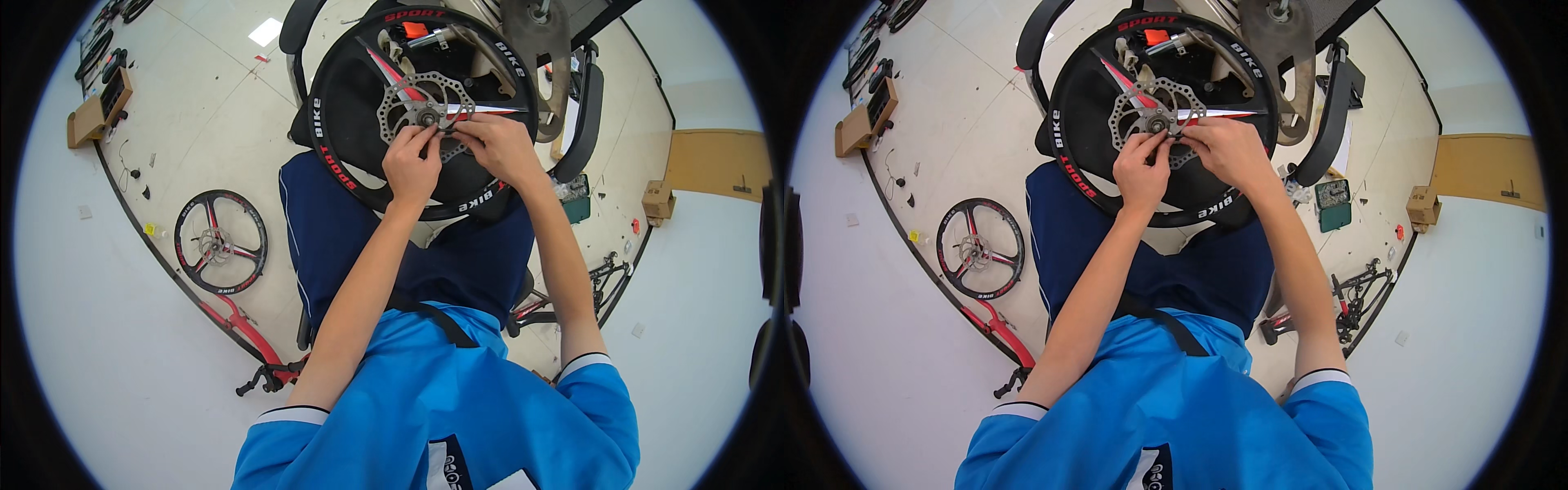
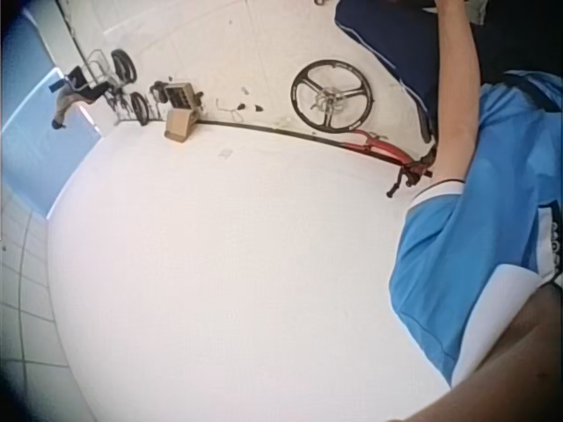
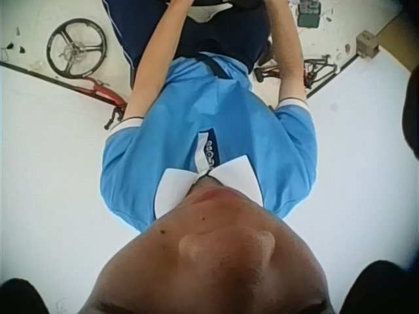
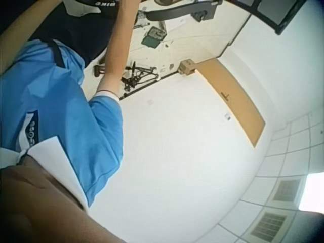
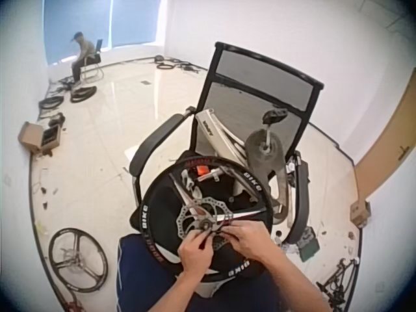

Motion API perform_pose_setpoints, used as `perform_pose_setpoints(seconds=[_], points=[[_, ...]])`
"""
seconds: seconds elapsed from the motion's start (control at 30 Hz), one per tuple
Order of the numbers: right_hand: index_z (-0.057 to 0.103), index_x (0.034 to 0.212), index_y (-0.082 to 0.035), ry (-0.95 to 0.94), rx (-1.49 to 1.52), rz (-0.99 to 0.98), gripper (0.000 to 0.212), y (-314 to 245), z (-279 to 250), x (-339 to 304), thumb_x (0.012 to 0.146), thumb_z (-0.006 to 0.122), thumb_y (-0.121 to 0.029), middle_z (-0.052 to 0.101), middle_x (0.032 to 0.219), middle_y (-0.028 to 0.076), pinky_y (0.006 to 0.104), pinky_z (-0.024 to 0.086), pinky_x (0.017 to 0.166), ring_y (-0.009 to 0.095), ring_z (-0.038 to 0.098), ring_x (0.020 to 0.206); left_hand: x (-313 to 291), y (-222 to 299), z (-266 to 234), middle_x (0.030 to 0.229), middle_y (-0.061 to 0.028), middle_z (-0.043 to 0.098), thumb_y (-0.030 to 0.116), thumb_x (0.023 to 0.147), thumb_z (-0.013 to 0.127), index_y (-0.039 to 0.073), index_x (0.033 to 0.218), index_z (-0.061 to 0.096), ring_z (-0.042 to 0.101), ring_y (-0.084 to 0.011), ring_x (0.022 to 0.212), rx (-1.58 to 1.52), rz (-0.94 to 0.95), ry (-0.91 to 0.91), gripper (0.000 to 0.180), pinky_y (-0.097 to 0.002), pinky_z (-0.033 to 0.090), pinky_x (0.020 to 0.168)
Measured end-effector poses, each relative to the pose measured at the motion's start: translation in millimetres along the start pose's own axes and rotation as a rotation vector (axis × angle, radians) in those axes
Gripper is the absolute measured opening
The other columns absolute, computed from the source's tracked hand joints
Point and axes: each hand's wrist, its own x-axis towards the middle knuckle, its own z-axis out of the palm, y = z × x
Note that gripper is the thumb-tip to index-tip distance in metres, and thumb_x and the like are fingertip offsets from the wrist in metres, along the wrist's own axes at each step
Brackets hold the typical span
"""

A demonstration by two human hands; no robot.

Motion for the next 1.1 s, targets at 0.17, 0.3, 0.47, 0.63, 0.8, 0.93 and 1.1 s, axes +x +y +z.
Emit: perform_pose_setpoints(seconds=[0.17, 0.3, 0.47, 0.63, 0.8, 0.93, 1.1], points=[[0.076, 0.099, -0.004, -0.1, 0.002, -0.011, 0.018, 1, -5, 6, 0.087, 0.073, -0.017, 0.073, 0.089, 0.015, 0.0436, 0.055, 0.072, 0.036, 0.069, 0.083, 0, -1, 0, 0.086, -0.0072, 0.071, 0.006, 0.084, 0.077, 0.002, 0.099, 0.079, 0.067, -0.0189, 0.066, 0.01, 0.027, 0.013, 0.015, -0.0288, 0.053, 0.061], [0.076, 0.099, -0.002, -0.005, 0.202, 0.133, 0.018, -6, 14, -11, 0.088, 0.071, -0.016, 0.071, 0.085, 0.02, 0.0452, 0.054, 0.072, 0.039, 0.068, 0.081, -1, -1, 1, 0.086, -0.0071, 0.071, 0.006, 0.084, 0.076, 0.003, 0.1, 0.079, 0.068, -0.0192, 0.067, 0.014, 0.02, 0.01, 0.016, -0.0288, 0.053, 0.062], [0.075, 0.11, -0.001, 0.187, 0.488, 0.425, 0.023, -32, 50, -28, 0.095, 0.069, -0.017, 0.066, 0.076, 0.027, 0.0328, 0.048, 0.056, 0.025, 0.06, 0.052, 1, -1, 0, 0.087, -0.0071, 0.071, 0.005, 0.086, 0.075, 0.003, 0.1, 0.08, 0.068, -0.0194, 0.068, 0.011, 0.038, 0.009, 0.016, -0.0292, 0.053, 0.062], [0.073, 0.1, 0.005, 0.303, 0.715, 0.668, 0.025, -47, 76, -36, 0.1, 0.064, -0.019, 0.061, 0.061, 0.007, 0.0302, 0.042, 0.051, 0.01, 0.053, 0.053, 2, 1, -1, 0.087, -0.0066, 0.072, 0.009, 0.085, 0.078, 0.004, 0.099, 0.08, 0.068, -0.0187, 0.066, 0.014, 0.028, 0.002, 0.015, -0.0289, 0.052, 0.061], [0.074, 0.097, 0.004, 0.423, 1.127, 0.712, 0.029, -43, 64, -38, 0.104, 0.061, -0.021, 0.062, 0.074, 0.0, 0.0242, 0.042, 0.055, 0.005, 0.051, 0.059, 4, 2, -2, 0.085, -0.0057, 0.071, 0.01, 0.084, 0.08, 0.004, 0.098, 0.08, 0.067, -0.0178, 0.064, 0.018, 0.023, -0.012, 0.015, -0.0285, 0.052, 0.059], [0.074, 0.098, 0.004, 0.427, 0.771, 0.617, 0.028, -24, 44, -34, 0.101, 0.067, -0.023, 0.062, 0.078, 0.003, 0.0229, 0.041, 0.059, 0.005, 0.053, 0.066, 4, 3, -2, 0.084, -0.0051, 0.071, 0.01, 0.082, 0.082, 0.004, 0.098, 0.08, 0.065, -0.0162, 0.062, 0.017, 0.006, -0.024, 0.017, -0.0279, 0.051, 0.058], [0.072, 0.098, 0.004, 0.532, 0.749, 0.452, 0.017, -28, 35, -21, 0.099, 0.069, -0.012, 0.072, 0.083, 0.008, 0.0248, 0.054, 0.066, 0.012, 0.071, 0.073, 5, 5, -3, 0.084, -0.0049, 0.07, 0.01, 0.082, 0.082, 0.004, 0.099, 0.08, 0.064, -0.0155, 0.061, -0.006, -0.009, -0.038, 0.018, -0.0275, 0.051, 0.058]])
